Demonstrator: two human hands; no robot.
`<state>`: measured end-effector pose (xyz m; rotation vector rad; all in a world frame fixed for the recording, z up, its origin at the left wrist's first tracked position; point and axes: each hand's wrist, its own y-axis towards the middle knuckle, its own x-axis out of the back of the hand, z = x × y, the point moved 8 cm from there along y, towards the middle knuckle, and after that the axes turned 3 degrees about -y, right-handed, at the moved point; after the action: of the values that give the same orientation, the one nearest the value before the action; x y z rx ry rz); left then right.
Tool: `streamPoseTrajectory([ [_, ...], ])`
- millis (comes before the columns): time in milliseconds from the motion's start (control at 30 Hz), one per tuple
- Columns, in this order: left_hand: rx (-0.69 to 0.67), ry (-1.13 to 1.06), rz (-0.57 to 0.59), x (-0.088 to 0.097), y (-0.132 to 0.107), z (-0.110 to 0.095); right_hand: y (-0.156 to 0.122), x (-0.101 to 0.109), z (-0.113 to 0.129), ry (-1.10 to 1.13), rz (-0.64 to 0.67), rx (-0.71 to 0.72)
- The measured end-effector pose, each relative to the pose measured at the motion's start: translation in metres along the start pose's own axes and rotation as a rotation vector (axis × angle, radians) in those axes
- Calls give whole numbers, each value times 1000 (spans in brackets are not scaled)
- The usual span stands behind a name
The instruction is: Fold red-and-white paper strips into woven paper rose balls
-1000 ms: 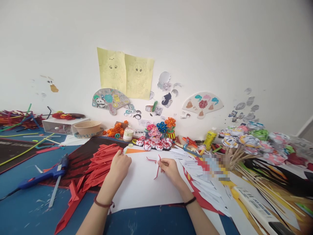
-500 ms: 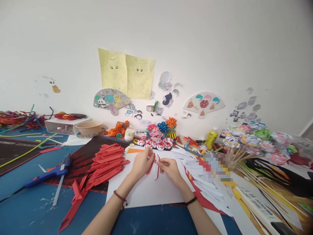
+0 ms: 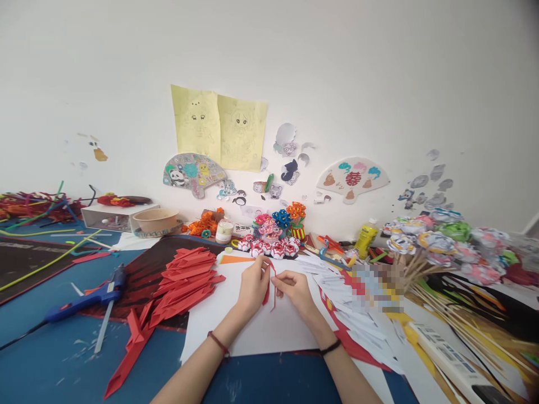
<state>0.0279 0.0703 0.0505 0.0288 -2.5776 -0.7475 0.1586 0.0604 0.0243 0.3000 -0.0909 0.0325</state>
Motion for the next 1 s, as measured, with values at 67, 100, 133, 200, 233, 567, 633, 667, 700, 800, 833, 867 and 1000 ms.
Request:
streamPoseTrajectory([
  [67,1,-47,-5,-1,-1,-1,1,2,-1,-8,-29,3],
  [100,4,-81,-6,-1,-2,-2,1,4,-2,-6,-40,9],
  [133,6,-123,-1,-1,-2,-3,2,5,-3,-2,-46,15],
  [200,10,-219,22,-3,-2,-3,3,6,-5,-2,-52,28],
  [233,17,-271,37,-4,-2,-3,4,7,-5,-9,-56,37],
  [567,213,-812,189,-23,-4,16,5,16,-7,36,-101,60],
  [633,235,-806,219,-25,-4,18,5,15,-8,54,-87,52],
  [667,241,-792,218,-24,-5,18,5,14,-8,69,-72,46],
  [700,241,-776,215,-24,-5,19,5,12,-8,91,-53,40],
  [800,223,-730,216,-25,-6,18,4,7,-8,172,4,27],
  [833,214,-721,219,-26,-6,16,4,5,-8,194,14,27],
  [867,206,-716,224,-26,-7,15,4,5,-8,211,19,29],
  [1000,154,-703,250,-27,-9,6,5,3,-9,230,13,50],
])
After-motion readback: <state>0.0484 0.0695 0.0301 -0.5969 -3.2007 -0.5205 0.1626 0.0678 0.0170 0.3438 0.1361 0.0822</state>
